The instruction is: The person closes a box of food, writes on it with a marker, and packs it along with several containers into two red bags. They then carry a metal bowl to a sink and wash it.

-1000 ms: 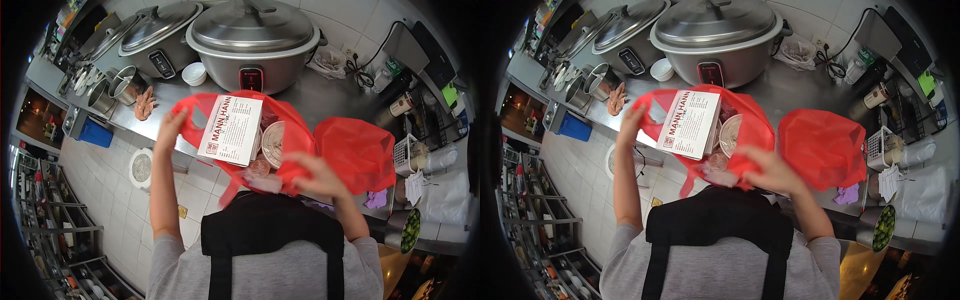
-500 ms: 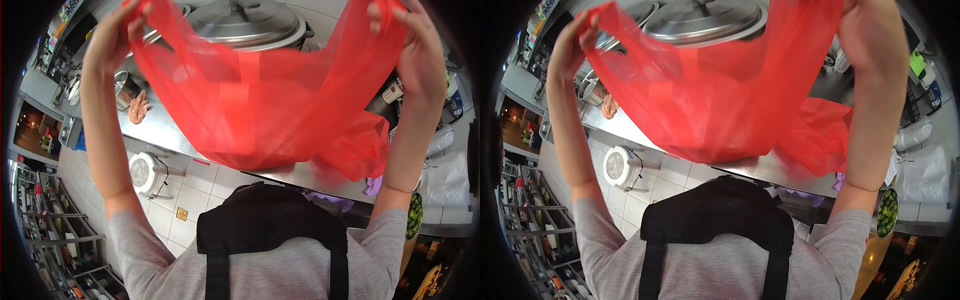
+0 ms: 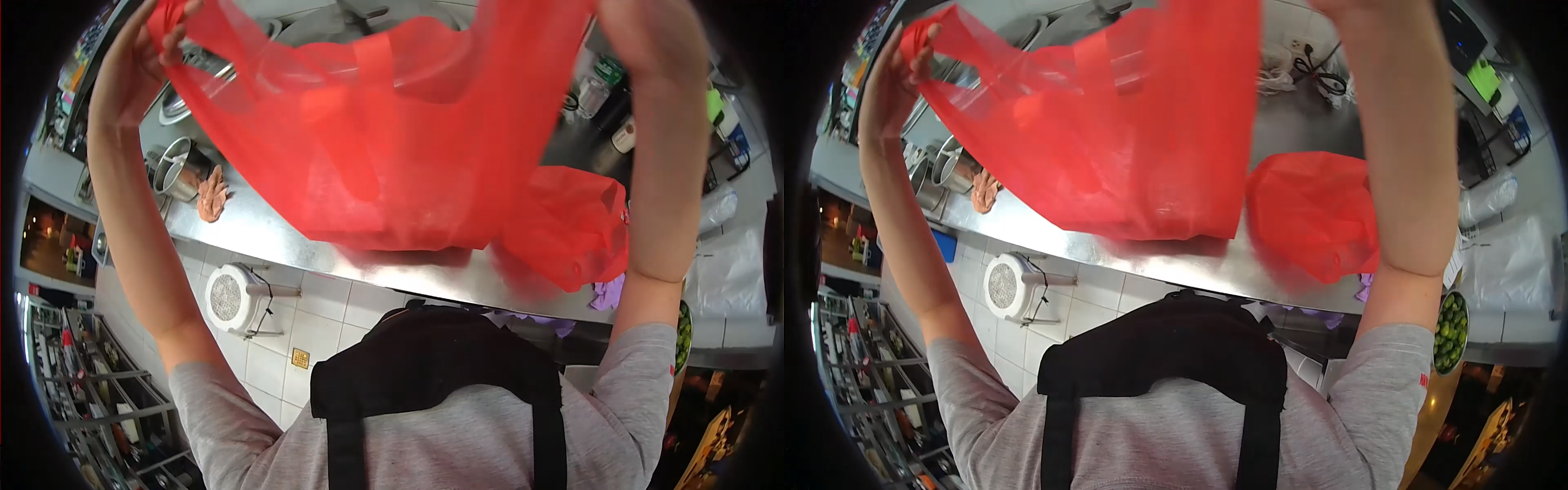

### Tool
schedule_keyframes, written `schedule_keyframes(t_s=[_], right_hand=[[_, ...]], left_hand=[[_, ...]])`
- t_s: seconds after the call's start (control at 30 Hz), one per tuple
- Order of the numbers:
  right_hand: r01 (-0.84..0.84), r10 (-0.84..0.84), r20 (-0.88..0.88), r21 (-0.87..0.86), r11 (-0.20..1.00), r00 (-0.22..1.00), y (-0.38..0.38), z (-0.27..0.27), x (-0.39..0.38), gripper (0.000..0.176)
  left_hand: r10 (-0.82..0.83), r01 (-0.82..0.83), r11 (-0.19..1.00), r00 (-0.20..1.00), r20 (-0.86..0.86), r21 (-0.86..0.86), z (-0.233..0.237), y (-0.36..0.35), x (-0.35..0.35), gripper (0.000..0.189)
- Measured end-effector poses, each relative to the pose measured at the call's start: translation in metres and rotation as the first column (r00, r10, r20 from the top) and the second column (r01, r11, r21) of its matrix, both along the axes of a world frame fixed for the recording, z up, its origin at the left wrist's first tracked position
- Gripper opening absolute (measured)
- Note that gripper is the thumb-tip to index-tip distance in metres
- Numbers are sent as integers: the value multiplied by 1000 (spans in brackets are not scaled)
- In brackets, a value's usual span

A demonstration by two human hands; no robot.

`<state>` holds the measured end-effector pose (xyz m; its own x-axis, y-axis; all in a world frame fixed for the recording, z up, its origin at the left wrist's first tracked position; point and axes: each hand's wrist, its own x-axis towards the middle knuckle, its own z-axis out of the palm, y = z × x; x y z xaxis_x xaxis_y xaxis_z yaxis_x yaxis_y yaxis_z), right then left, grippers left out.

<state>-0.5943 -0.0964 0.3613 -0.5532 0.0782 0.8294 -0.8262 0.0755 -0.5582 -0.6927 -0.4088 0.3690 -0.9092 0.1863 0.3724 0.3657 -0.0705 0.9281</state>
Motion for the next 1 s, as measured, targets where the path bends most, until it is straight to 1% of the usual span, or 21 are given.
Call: schedule_keyframes(t_s=[0.07,0.1,0.17,0.2,0.23,0.27,0.33,0.37,0.43,0.47,0.53,0.57,0.6,0.63,0.7,0.73,0.77,0.8,0.87,0.93,1.0], right_hand=[[-406,401,77,66,911,913,28,-16,-24,38],[-281,281,86,-4,960,956,31,-16,-26,40],[-124,132,102,-80,989,986,42,-7,-27,43],[-333,342,229,-77,940,912,53,8,-22,47],[-514,515,354,-105,851,781,67,15,-14,51],[-470,474,362,-104,876,803,75,16,-4,51],[-134,-57,332,525,840,942,77,17,19,60],[269,-366,27,626,732,930,71,0,34,67],[298,-583,182,718,629,792,129,-26,24,61],[366,-761,158,803,470,630,154,-56,31,52],[435,-797,209,746,505,567,199,-141,58,57],[465,-910,88,837,289,406,222,-185,72,71],[326,-929,285,878,352,237,233,-222,91,83],[286,-944,294,901,326,152,231,-255,107,83],[302,-767,632,714,631,108,214,-288,127,52],[355,-691,709,615,704,142,214,-306,134,37],[354,-701,700,626,695,137,208,-301,143,37],[510,-675,688,494,705,266,197,-293,151,27],[648,-665,648,330,686,373,173,-266,175,18],[596,-762,262,495,633,592,143,-224,208,13],[339,-648,351,634,696,676,106,-209,244,15]], left_hand=[[-275,288,950,954,118,-116,-28,-44,-48,39],[-77,90,981,994,79,-174,-39,-13,-22,35],[-199,207,977,971,130,-56,-28,-54,-46,28],[-302,301,953,946,121,28,-13,-65,-44,23],[138,-141,985,990,40,94,-9,-31,-14,24],[-391,416,903,900,195,-107,0,-74,-47,29],[-202,189,899,979,9,-396,-8,-45,-18,33],[49,-146,797,983,-178,-586,-17,-57,-19,39],[99,-328,673,928,-358,-663,-31,-42,28,54],[202,-485,619,858,-472,-617,-41,-36,55,51],[509,-644,699,754,-415,-311,-74,-22,96,45],[217,-325,926,875,-434,-193,-107,-65,105,44],[-217,179,976,855,-471,-123,-123,-40,126,49],[-268,260,962,837,-478,-83,-147,-16,138,57],[-696,695,710,666,-270,-116,-180,48,148,48],[-547,524,836,822,-157,-165,-196,91,177,38],[-946,939,287,309,98,-191,-207,118,133,35],[-873,892,439,395,287,109,-234,148,150,37],[-800,877,408,211,562,252,-269,202,165,57],[-775,656,490,25,632,574,-335,228,181,75],[-873,331,298,-285,396,895,-356,246,171,75]])
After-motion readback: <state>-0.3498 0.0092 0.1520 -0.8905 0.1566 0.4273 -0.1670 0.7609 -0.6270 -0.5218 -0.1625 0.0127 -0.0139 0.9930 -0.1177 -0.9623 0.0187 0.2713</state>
